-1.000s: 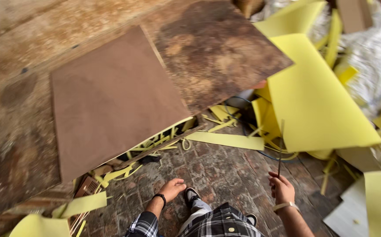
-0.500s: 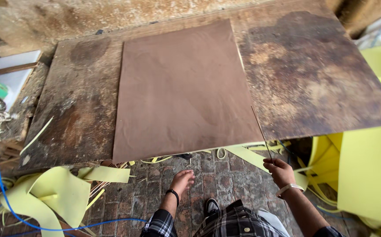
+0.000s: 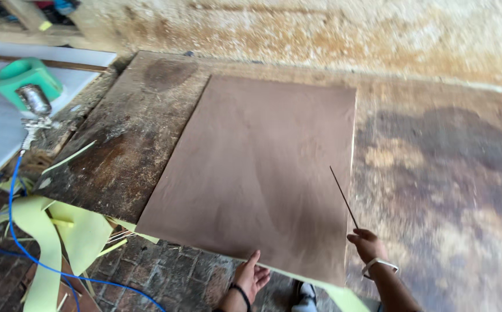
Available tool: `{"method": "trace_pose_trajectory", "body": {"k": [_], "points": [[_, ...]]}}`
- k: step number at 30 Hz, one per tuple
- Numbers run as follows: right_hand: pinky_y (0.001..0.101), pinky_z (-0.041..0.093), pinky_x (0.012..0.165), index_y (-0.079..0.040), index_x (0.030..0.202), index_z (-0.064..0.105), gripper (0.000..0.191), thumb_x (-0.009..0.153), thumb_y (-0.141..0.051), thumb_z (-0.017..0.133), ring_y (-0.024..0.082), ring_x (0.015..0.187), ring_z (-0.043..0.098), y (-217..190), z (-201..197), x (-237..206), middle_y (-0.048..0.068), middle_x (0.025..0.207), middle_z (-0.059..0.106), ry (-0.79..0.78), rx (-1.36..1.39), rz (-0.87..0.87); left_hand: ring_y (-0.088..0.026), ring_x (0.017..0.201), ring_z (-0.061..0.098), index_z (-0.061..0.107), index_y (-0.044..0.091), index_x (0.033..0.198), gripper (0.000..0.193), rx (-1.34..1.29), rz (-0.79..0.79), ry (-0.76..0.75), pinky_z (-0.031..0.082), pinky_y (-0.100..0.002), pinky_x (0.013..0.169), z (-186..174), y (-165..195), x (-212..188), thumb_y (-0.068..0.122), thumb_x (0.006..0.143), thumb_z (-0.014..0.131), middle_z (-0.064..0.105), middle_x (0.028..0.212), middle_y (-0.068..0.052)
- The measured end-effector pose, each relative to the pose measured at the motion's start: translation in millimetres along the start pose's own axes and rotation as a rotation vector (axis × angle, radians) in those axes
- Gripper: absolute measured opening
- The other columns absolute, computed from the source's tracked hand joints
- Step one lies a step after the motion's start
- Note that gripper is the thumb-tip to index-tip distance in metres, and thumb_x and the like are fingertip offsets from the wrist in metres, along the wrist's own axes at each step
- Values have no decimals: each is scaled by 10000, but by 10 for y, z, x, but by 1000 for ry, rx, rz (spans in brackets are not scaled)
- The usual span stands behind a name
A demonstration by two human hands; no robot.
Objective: The person aligns a brown fabric sheet over a yellow foam sheet on a wooden workbench, then uses a straight metal bar to trim the foam edges. They apply adhesive with a spray gun to the foam, press the fabric onto it, and trim the excess fabric. The process is repeated for a second piece, resulting in two laminated fabric-covered foam sheets.
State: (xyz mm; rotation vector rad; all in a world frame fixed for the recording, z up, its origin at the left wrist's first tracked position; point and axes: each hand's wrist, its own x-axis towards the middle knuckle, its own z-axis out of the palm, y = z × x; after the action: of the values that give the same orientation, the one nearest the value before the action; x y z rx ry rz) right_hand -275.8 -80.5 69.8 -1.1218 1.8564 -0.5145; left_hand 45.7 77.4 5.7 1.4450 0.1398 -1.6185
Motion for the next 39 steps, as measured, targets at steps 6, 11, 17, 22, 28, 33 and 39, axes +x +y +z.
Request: {"method": "trace_pose_trajectory", "body": {"k": [6,11,17,22,28,33,39], "points": [[351,379,626,-8,1333,663,668,862,-456,818,173,709,457,-532,-142,840,225,1194,762,-173,101,180,-227,820,715,704,73,1068,395,85,145,239,629,-350,685,655,470,-187,421,883,691,715,874,-99],[279,309,401,-6,1186,702,604,847,-495,803,90,462,340,-1064,-158,1249,121,948,703,-161,333,218,-260,856,704,788,21,969,400,282,585,416,552,-425,737,943,1163,-622,375,791,734,758,885,-116],[299,536,481,-27,949,673,137,896,-148,711,166,537,619,-2026,-361,1674,47,737,659,-340,859,100,-283,965,727,798,79,992,411,364,839,424,567,-517,882,1249,2000,-1150,415,764,741,770,938,-159],[247,446,644,-14,980,712,91,929,-37,783,110,740,607,-2543,-795,1566,8,863,695,-47,883,-364,-186,911,674,752,58,966,245,129,1250,91,522,-385,827,1412,2619,-1397,243,806,760,734,925,-46],[239,549,781,-66,844,615,231,969,112,695,130,812,619,-2269,-1660,855,26,870,657,144,1334,-616,-212,774,633,710,11,775,224,255,1378,-357,501,-376,726,1395,2873,-1259,153,931,787,676,729,-62],[269,543,810,-67,984,577,161,972,68,663,134,784,598,-785,-1272,-29,54,954,678,469,1375,-542,-208,861,706,756,55,979,236,126,1130,-569,584,-394,754,947,3159,-941,156,767,743,742,925,-59],[299,313,478,19,1077,678,263,866,-137,660,127,468,395,345,513,-828,133,964,777,-8,1006,260,-229,855,728,746,92,1017,298,724,665,-86,584,-398,763,-55,4033,-372,357,890,695,757,941,-92]]}}
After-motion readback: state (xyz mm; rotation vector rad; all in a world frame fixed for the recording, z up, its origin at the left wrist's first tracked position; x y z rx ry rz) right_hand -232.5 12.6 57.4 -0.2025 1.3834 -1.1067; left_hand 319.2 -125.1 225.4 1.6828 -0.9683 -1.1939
